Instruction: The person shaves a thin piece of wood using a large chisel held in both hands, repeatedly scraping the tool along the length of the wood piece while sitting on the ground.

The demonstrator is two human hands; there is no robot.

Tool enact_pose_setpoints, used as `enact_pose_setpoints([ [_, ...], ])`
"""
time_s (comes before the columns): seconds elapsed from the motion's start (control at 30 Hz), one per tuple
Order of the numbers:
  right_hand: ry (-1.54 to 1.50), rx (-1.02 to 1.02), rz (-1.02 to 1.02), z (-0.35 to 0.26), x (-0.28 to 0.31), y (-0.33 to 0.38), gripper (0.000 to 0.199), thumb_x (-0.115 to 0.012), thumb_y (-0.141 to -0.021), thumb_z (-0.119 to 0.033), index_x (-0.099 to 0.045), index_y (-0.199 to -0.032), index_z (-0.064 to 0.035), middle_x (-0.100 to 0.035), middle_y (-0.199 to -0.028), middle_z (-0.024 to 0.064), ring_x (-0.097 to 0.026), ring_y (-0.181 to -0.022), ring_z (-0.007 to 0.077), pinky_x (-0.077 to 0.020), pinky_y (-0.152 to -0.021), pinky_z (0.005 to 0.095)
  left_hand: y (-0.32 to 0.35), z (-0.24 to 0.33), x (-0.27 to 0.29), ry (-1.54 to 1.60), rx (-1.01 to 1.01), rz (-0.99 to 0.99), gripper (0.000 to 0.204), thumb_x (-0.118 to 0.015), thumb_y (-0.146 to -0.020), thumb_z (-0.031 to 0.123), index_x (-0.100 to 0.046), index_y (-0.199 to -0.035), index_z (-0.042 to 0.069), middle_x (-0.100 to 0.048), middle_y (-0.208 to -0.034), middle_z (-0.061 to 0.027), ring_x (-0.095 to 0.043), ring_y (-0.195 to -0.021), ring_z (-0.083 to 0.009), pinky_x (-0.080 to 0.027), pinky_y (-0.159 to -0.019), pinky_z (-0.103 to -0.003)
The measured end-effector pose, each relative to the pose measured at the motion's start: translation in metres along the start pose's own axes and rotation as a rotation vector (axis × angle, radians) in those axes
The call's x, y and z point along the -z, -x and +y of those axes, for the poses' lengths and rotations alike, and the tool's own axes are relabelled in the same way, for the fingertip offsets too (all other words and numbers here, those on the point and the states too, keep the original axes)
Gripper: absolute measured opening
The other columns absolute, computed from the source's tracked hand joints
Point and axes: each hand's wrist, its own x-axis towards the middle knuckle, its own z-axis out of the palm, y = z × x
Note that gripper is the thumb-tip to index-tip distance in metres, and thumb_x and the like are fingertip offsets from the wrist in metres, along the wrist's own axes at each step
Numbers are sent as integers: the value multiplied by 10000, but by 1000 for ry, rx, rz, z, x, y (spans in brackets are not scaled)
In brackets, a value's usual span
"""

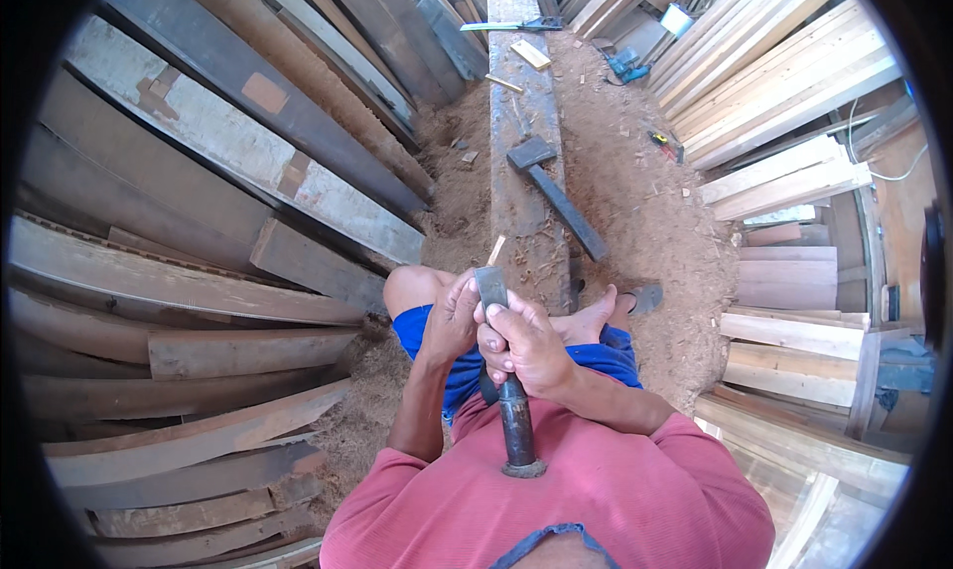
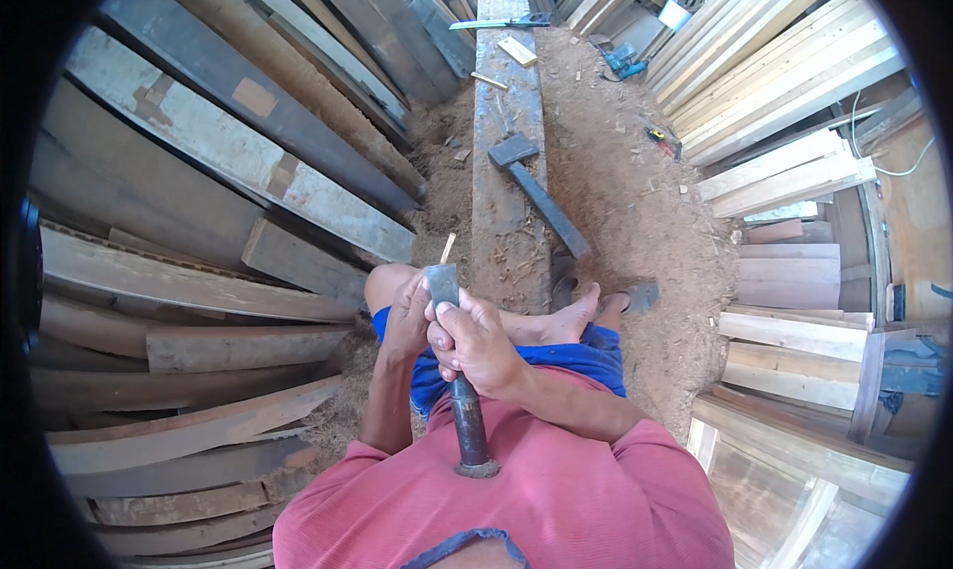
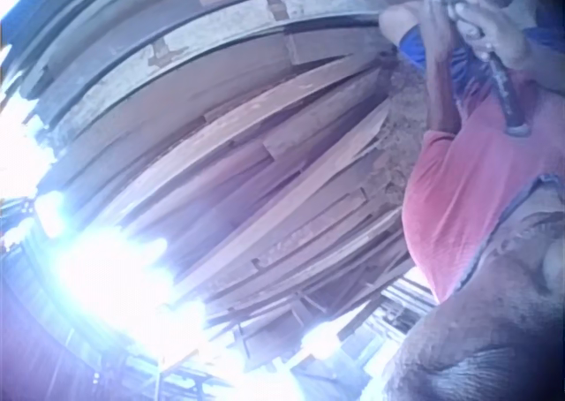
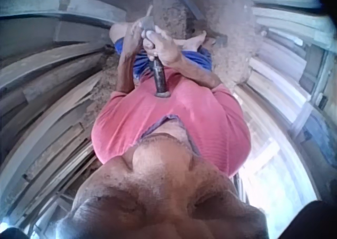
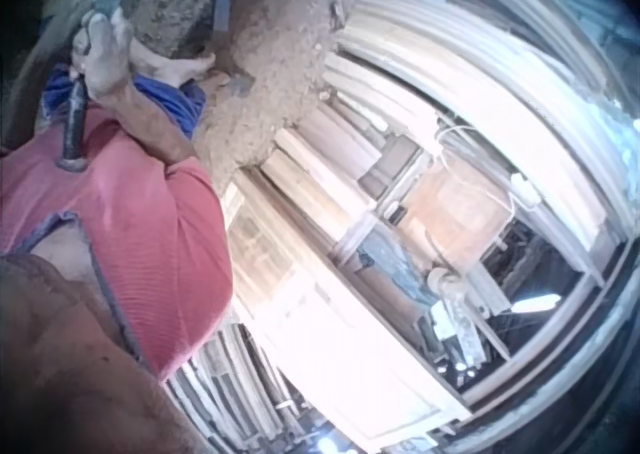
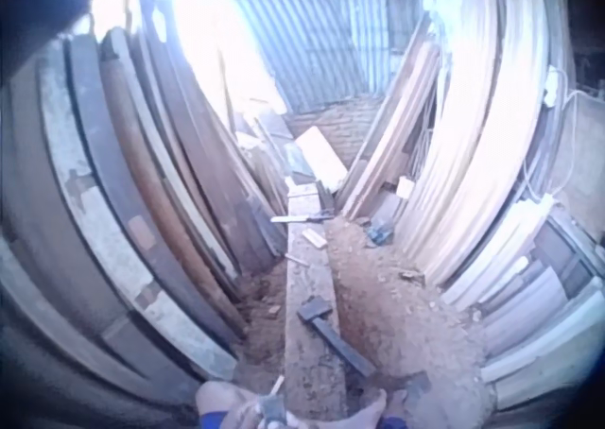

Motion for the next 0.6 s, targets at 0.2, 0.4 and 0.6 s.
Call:
enact_pose_setpoints([
  [0.2, 32, 80, 3, -8, -2, 9, 165, -409, -1003, -212, -477, -1019, -63, -435, -667, -20, -391, -451, 45, -406, -421, 237, 20, -2, -8, -105, -79, 65, 356, -360, -1050, 298, -548, -918, 26, -485, -745, -10, -452, -696, -93, -402, -624, -270],
  [0.4, 47, 320, 74, -24, 15, 31, 209, -392, -1026, -259, -458, -1011, -61, -407, -626, -7, -371, -411, 69, -399, -383, 250, 45, -5, -6, -302, -273, -168, 230, -430, -940, 109, -503, -739, 26, -432, -632, -133, -475, -564, -255, -382, -549, -341],
  [0.6, -33, 348, 168, -58, 27, 31, 145, -426, -1013, -210, -459, -1013, -68, -426, -663, -10, -378, -454, 55, -406, -424, 245, 56, -37, -1, 140, 119, 128, 299, -458, -1018, 272, -515, -797, 77, -435, -612, 43, -380, -535, -33, -316, -503, -206],
])
